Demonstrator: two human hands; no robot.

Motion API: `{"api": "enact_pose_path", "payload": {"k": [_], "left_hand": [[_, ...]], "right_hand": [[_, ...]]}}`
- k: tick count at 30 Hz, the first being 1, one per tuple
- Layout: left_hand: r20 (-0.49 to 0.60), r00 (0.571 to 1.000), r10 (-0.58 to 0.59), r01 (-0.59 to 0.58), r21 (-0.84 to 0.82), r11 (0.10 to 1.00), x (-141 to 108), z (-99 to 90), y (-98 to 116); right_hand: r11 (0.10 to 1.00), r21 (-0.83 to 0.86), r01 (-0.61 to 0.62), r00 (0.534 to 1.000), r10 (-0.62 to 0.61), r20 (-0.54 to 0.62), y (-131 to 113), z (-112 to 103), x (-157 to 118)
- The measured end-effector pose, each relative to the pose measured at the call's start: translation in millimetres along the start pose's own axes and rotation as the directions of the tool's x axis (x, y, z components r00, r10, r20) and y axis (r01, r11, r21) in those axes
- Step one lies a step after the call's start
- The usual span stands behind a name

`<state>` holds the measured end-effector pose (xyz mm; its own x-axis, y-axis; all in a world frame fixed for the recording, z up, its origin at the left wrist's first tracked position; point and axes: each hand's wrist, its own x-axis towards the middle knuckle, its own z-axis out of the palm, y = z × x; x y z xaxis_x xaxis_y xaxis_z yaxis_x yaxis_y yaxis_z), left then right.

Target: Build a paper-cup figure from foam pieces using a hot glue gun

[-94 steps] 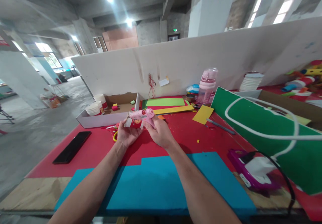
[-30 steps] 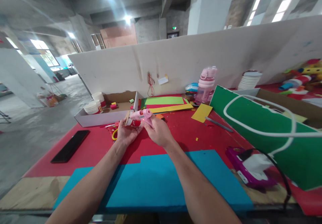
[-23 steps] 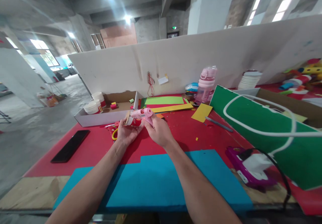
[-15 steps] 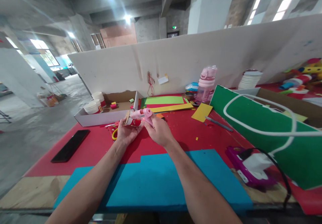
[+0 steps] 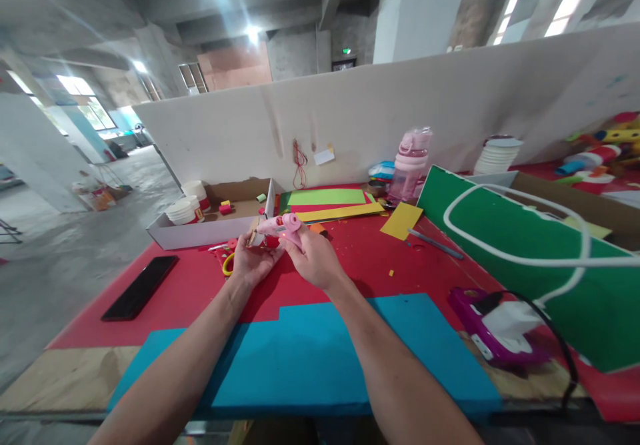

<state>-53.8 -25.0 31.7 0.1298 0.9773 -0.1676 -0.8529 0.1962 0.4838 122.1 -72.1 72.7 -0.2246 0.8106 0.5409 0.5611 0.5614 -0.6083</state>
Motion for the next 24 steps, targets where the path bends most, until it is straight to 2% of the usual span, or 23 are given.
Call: {"api": "enact_pose_path", "payload": {"k": [6, 16, 24], "left_hand": [[0.021, 1.0, -0.018, 0.018, 0.001, 1.0, 0.2, 0.4, -0.7], [0.029, 0.999, -0.024, 0.022, 0.059, 0.998, -2.8, 2.3, -2.7], [0.033, 0.99, -0.135, 0.126, 0.21, 0.97, -0.3, -3.6, -6.5]], "right_hand": [[1.0, 0.006, 0.009, 1.0, -0.009, 0.03, 0.4, 0.7, -0.2], [1.0, -0.006, -0.002, 1.0, 0.002, -0.002, -1.2, -1.3, -0.3], [0.999, -0.013, -0.036, 0.999, 0.037, 0.018, 1.1, -1.3, -0.2]]}}
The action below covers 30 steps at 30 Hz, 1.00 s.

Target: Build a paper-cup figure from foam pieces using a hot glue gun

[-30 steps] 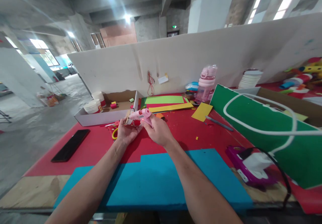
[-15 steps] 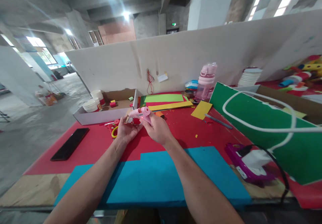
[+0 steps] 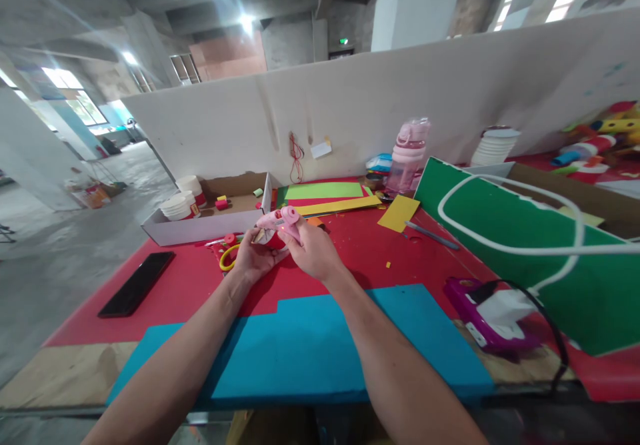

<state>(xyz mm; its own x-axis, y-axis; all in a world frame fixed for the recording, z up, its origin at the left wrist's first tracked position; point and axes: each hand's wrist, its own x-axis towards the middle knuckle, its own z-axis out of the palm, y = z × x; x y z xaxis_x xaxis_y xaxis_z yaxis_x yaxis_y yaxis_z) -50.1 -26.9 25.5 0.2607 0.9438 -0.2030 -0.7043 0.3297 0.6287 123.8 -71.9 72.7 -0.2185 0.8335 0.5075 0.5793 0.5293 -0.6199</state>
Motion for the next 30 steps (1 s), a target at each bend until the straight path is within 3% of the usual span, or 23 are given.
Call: {"api": "enact_pose_path", "payload": {"k": [8, 13, 22, 30], "left_hand": [[0.008, 1.0, 0.005, -0.005, 0.012, 1.0, 0.4, 0.1, 0.3], [-0.006, 1.0, 0.019, -0.019, -0.002, 1.0, -1.1, 2.5, -1.1], [-0.046, 0.999, 0.028, -0.031, -0.07, 0.997, -4.1, 7.3, -0.2], [0.003, 0.998, 0.056, -0.056, -0.078, 0.995, -2.7, 4.7, 0.4]], "right_hand": [[0.999, -0.029, 0.013, 1.0, -0.013, -0.005, 1.2, 1.8, 0.4], [0.999, -0.028, -0.017, 0.997, 0.015, -0.082, 0.7, 3.4, 0.2], [0.997, 0.074, -0.038, 0.99, 0.048, -0.133, 2.0, 0.1, 3.1], [0.999, 0.032, -0.025, 0.996, 0.027, -0.084, 5.2, 1.4, 2.3]]}}
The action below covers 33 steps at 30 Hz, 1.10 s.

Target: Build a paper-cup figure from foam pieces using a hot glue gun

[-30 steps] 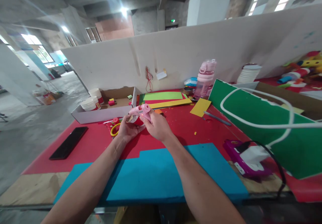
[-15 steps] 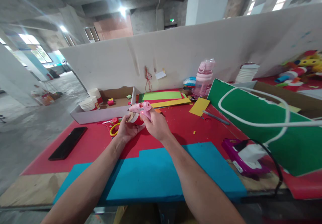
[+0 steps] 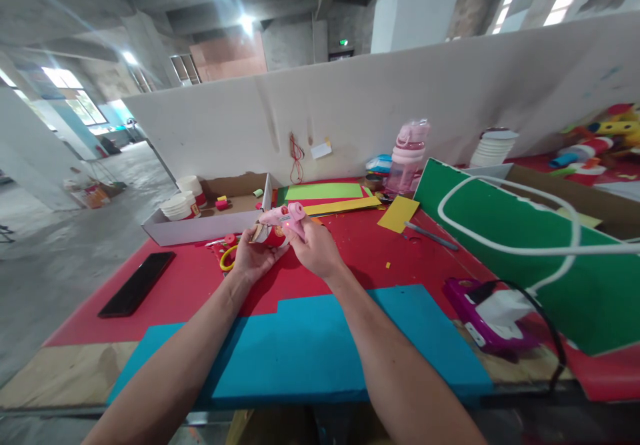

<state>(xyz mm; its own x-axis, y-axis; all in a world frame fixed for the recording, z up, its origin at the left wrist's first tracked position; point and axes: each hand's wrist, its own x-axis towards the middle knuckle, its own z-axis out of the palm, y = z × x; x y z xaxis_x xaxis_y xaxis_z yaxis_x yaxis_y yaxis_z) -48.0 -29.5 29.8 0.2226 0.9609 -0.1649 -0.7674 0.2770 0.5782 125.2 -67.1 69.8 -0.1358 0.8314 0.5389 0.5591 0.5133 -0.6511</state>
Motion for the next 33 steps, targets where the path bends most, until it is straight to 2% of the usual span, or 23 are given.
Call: {"api": "enact_pose_path", "payload": {"k": [14, 19, 22, 25, 28, 30, 33], "left_hand": [[-0.035, 0.999, 0.04, -0.039, 0.004, 0.999, 1, -0.4, 1], [-0.037, 0.992, 0.122, -0.12, 0.053, 0.991, 3, -1.4, 1], [-0.043, 0.983, 0.177, -0.174, 0.077, 0.982, 3, -0.8, 0], [-0.001, 0.974, 0.227, -0.226, 0.105, 0.969, 3, -0.1, -1], [0.071, 0.963, 0.261, -0.269, 0.155, 0.951, 4, -1.9, -2], [0.096, 0.953, 0.288, -0.303, 0.218, 0.928, 5, -5.2, -4], [0.121, 0.939, 0.323, -0.345, 0.336, 0.876, 10, -11.0, -5]], "right_hand": [[0.996, 0.065, -0.059, 0.996, 0.063, -0.065, 4, -6, 3], [0.974, 0.197, -0.114, 0.99, 0.128, -0.058, 10, -7, 5], [0.898, 0.393, -0.197, 0.972, 0.23, -0.039, 14, -10, 7], [0.74, 0.624, -0.249, 0.943, 0.332, -0.017, 21, -17, 8], [0.622, 0.725, -0.296, 0.911, 0.413, 0.019, 33, -29, 10], [0.628, 0.698, -0.344, 0.893, 0.449, 0.037, 43, -40, 12], [0.78, 0.484, -0.397, 0.886, 0.464, -0.021, 59, -61, 13]]}}
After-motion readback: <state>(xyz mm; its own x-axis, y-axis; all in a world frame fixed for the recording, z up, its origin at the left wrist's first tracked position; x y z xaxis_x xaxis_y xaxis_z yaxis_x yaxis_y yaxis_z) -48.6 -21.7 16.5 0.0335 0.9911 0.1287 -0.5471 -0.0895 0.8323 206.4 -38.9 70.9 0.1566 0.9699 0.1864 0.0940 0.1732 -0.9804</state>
